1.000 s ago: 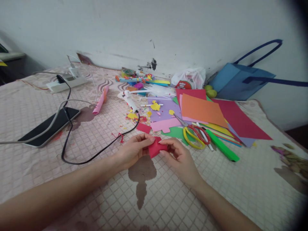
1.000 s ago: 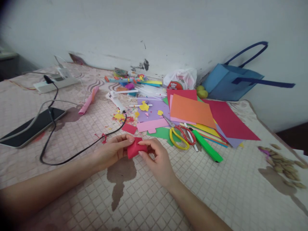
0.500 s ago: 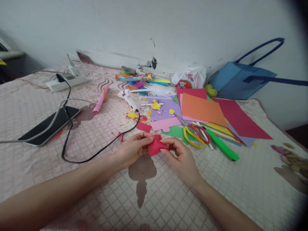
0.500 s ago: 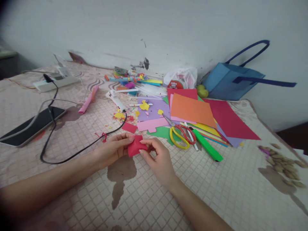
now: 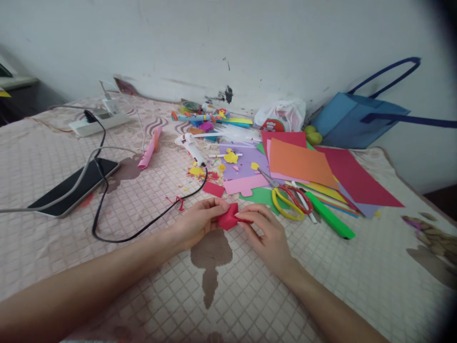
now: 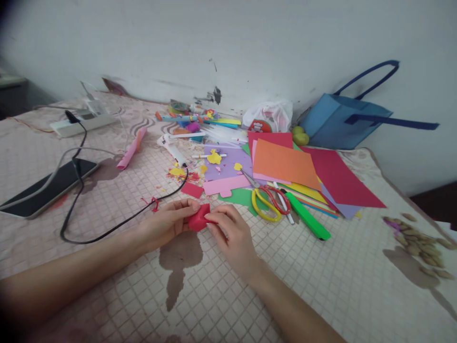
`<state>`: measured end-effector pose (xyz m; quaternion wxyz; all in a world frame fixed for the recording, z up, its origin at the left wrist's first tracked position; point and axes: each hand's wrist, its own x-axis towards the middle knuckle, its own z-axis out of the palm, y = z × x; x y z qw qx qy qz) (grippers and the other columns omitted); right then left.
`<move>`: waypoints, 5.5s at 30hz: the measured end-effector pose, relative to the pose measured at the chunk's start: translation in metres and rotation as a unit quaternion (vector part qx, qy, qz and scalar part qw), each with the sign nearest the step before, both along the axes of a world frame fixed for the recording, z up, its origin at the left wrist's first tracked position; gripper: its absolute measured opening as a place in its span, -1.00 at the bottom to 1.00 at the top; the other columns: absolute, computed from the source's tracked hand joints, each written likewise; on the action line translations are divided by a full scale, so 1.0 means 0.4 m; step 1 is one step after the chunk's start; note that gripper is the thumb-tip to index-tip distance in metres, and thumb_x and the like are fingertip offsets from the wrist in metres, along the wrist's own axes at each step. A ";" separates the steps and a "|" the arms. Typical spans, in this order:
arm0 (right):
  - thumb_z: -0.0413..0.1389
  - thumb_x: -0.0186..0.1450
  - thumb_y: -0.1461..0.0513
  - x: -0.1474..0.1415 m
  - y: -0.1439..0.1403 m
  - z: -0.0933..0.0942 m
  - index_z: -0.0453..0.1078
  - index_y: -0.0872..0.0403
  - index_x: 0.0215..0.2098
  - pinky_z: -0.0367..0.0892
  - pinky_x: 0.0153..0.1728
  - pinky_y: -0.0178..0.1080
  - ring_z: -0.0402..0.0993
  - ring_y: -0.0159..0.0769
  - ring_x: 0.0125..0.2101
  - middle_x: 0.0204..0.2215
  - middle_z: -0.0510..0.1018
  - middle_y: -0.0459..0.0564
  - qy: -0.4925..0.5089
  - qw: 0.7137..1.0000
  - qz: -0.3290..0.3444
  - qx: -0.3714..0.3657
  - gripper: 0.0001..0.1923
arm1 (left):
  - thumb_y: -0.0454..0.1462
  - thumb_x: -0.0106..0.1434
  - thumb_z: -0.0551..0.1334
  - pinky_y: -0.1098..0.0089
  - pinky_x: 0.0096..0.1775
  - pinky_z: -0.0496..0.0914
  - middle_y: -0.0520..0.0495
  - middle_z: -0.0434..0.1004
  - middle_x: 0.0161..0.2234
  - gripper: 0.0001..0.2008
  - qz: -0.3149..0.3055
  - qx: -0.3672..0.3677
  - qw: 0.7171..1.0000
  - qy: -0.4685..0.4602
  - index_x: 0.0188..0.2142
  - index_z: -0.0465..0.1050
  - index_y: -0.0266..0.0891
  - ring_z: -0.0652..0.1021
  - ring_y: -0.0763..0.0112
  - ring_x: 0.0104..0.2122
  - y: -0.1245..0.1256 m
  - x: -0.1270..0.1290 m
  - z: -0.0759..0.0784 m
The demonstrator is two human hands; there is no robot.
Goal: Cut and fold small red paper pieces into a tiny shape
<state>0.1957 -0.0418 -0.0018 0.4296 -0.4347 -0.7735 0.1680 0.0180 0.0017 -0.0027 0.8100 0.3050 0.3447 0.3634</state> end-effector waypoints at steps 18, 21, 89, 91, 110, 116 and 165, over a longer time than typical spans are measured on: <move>0.02 0.30 0.35 0.005 0.000 -0.003 0.36 -0.02 -0.24 0.34 -0.24 -0.14 0.37 -0.23 -0.26 -0.32 0.44 -0.01 -0.031 0.999 0.043 -0.002 -0.84 | -0.31 0.05 0.36 0.47 -0.38 0.31 0.02 0.44 -0.47 -0.81 -0.048 -0.001 0.999 0.027 -0.35 0.42 -0.32 0.44 0.55 -0.50 -0.009 0.004 0.013; 0.01 0.30 0.36 0.005 -0.001 -0.001 0.35 -0.02 -0.25 0.34 -0.24 -0.15 0.36 -0.24 -0.26 -0.33 0.43 -0.01 -0.032 0.999 0.041 -0.003 -0.84 | -0.30 0.04 0.36 0.45 -0.37 0.33 0.01 0.45 -0.46 -0.80 -0.045 -0.010 0.998 0.042 -0.34 0.43 -0.32 0.45 0.55 -0.50 -0.008 0.004 0.016; 0.04 0.29 0.35 0.004 -0.001 -0.001 0.38 0.01 -0.10 0.36 -0.25 -0.12 0.38 -0.25 -0.28 -0.31 0.47 0.00 -0.059 0.996 0.023 0.060 -0.76 | -0.21 0.07 0.34 0.48 -0.40 0.25 0.04 0.40 -0.49 -0.77 -0.083 0.025 0.994 0.059 -0.36 0.41 -0.32 0.39 0.58 -0.50 0.000 -0.002 0.017; 0.05 0.28 0.36 0.004 -0.001 -0.001 0.39 0.02 -0.11 0.36 -0.25 -0.13 0.37 -0.25 -0.28 -0.32 0.46 0.01 -0.064 0.996 0.025 0.058 -0.76 | -0.21 0.06 0.35 0.48 -0.39 0.25 0.03 0.40 -0.47 -0.77 -0.083 0.030 0.994 0.064 -0.35 0.41 -0.32 0.39 0.57 -0.49 0.002 -0.002 0.014; 0.09 0.25 0.34 0.006 0.002 0.016 0.41 0.01 -0.33 0.34 -0.23 -0.14 0.39 -0.25 -0.25 -0.34 0.44 -0.04 0.023 0.999 -0.035 -0.006 -0.89 | -0.13 0.10 0.31 0.44 -0.35 0.29 0.02 0.39 -0.38 -0.70 -0.106 0.061 0.987 0.108 -0.24 0.45 -0.28 0.40 0.55 -0.47 0.004 -0.007 0.026; 0.10 0.24 0.33 0.008 0.006 0.014 0.41 0.01 -0.33 0.35 -0.25 -0.15 0.41 -0.26 -0.29 -0.38 0.48 -0.06 0.036 0.998 -0.035 -0.035 -0.91 | -0.21 0.07 0.34 0.44 -0.36 0.29 0.03 0.41 -0.41 -0.73 -0.106 0.052 0.988 0.103 -0.24 0.43 -0.30 0.40 0.57 -0.50 0.002 -0.009 0.046; 0.11 0.23 0.31 0.008 0.005 0.006 0.41 0.01 -0.26 0.35 -0.26 -0.20 0.44 -0.29 -0.29 -0.32 0.49 -0.05 0.089 0.987 0.005 -0.137 -0.88 | -0.31 0.14 0.27 0.43 -0.30 0.34 -0.02 0.47 -0.42 -0.82 -0.129 0.224 0.957 0.135 -0.25 0.41 -0.33 0.47 0.49 -0.41 0.013 -0.015 0.016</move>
